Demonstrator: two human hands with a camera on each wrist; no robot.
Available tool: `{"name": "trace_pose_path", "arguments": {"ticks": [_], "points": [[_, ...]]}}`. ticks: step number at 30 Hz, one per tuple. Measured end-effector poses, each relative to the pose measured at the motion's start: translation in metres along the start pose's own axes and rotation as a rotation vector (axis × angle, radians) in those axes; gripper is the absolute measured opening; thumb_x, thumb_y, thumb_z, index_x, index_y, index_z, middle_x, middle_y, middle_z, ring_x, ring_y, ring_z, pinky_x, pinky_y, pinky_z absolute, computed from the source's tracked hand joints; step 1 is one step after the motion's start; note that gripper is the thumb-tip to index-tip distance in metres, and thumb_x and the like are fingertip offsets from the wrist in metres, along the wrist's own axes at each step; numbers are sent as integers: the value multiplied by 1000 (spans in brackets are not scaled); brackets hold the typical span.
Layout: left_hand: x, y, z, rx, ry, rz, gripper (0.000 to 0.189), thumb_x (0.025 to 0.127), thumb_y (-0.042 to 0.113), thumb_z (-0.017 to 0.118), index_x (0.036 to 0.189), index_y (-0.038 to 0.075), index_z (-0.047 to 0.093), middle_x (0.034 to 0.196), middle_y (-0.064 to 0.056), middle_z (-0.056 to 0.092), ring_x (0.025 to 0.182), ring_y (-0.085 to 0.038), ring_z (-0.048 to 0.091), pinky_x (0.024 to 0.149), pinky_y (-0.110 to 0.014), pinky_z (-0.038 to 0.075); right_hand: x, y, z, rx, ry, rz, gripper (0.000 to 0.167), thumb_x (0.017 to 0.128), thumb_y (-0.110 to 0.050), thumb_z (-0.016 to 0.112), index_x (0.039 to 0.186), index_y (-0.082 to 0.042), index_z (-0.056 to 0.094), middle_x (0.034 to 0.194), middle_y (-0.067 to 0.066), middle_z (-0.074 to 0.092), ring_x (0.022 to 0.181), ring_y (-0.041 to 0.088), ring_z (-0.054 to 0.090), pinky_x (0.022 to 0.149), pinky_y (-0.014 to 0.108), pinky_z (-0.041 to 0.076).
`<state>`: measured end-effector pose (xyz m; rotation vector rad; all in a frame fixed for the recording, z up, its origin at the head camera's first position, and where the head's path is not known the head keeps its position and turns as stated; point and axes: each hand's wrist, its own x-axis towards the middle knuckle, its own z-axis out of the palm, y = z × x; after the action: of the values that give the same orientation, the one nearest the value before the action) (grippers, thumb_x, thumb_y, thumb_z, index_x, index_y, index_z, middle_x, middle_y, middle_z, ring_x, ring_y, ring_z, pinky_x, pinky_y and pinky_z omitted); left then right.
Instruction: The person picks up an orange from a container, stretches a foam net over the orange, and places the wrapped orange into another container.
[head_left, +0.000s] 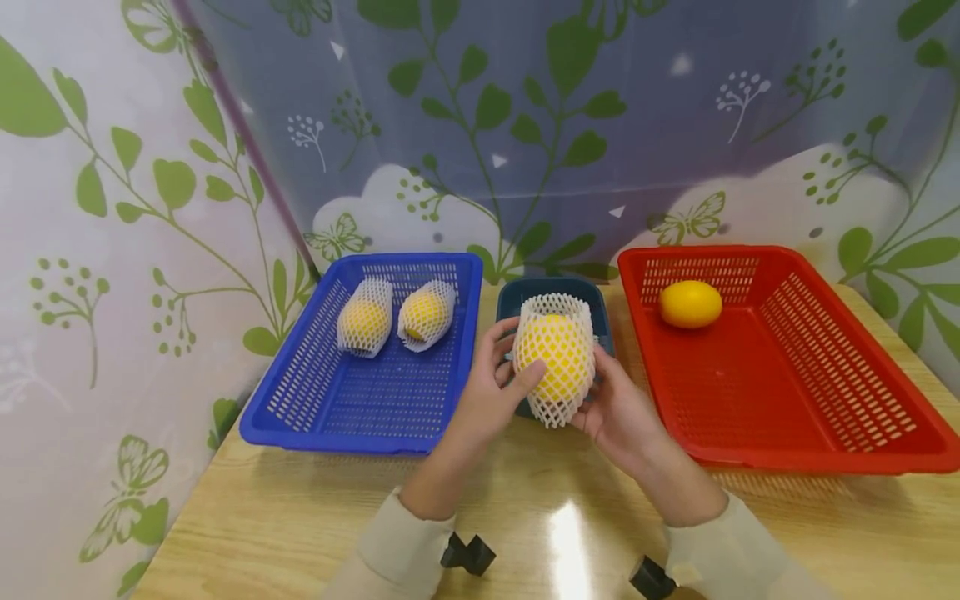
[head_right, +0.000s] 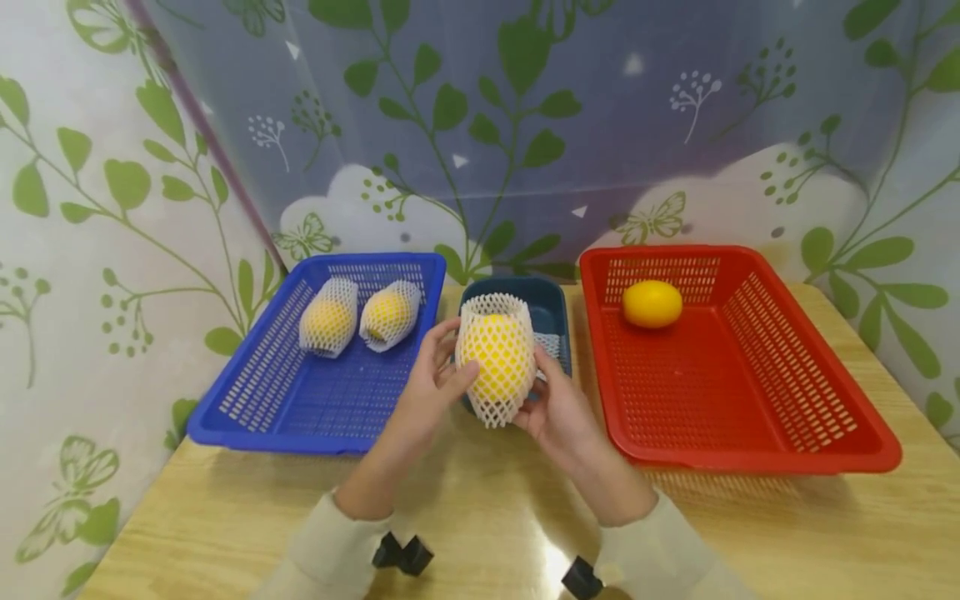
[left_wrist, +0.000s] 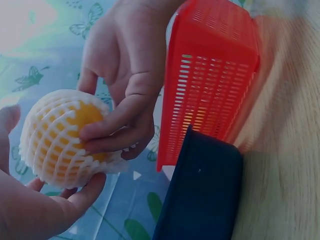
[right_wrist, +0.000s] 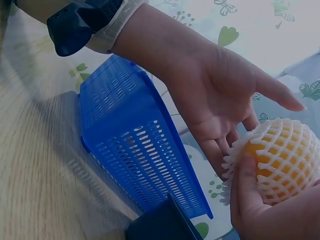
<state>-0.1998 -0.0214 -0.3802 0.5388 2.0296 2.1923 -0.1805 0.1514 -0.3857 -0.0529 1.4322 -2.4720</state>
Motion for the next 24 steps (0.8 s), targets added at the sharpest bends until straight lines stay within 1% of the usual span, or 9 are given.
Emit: {"name": "trace_pose_path", "arguments": {"ticks": [3,6,9,11,14,16,18,20,24], "points": [[0,-4,2,65,-12,32,80,87,31,71,149,19,22,144,-14,36,121,-30,52,96,-42,49,-2,2,1,-4,-3,19,42,105,-47,32,140,-23,35,123,3,45,101,14,53,86,27,52],[-1,-6,3,108,0,36,85,85,34,74,149,17,21,141,-14,35,117,-30,53,91,-39,52,-3,2,-1,-56,-31,41,52,104,-49,32,147,-20,27,126,5,45,102,16,57,88,30,53],[-2,-7,3,109,15,4,80,87,30,71,149,16,22,138,-15,38,115,-30,55,90,-39,52,-5,1,-2,-188,-54,51,63,103,-54,29,152,-17,20,131,10,48,98,19,64,86,34,54],[-2,-6,1,85,19,-26,75,88,24,68,149,15,23,135,-17,42,114,-30,55,91,-40,52,-6,-1,-3,-309,-55,51,69,101,-58,28,154,-14,17,135,16,49,93,21,68,82,37,56],[-3,-4,-1,34,12,-72,70,90,20,64,148,13,26,131,-20,48,110,-27,56,93,-39,50,-9,-3,-2,-470,-31,46,72,101,-60,26,154,-13,15,138,23,44,91,24,69,78,42,57],[-4,-3,-3,2,3,-107,67,92,19,62,147,13,26,128,-20,51,107,-23,57,94,-37,49,-11,-3,-1,-544,-9,31,71,101,-59,25,152,-10,16,134,24,44,90,22,68,79,41,56],[-5,-2,-5,-18,-8,-142,65,93,19,61,147,12,27,127,-20,52,103,-20,59,93,-36,49,-13,-4,0,-574,11,0,65,103,-54,24,149,-7,20,129,21,45,92,18,66,80,39,55],[-6,-1,-7,-32,-18,-179,63,93,20,60,148,13,28,126,-20,54,100,-18,60,91,-35,49,-14,-5,2,-560,32,-28,60,104,-49,26,144,-4,23,125,19,45,92,16,61,80,35,53],[-9,-2,-10,-51,-68,-232,64,94,25,59,148,14,27,124,-19,57,96,-16,63,89,-35,51,-15,-7,3,-530,58,-47,55,105,-43,35,141,-4,26,126,17,44,96,18,55,80,28,52]]}}
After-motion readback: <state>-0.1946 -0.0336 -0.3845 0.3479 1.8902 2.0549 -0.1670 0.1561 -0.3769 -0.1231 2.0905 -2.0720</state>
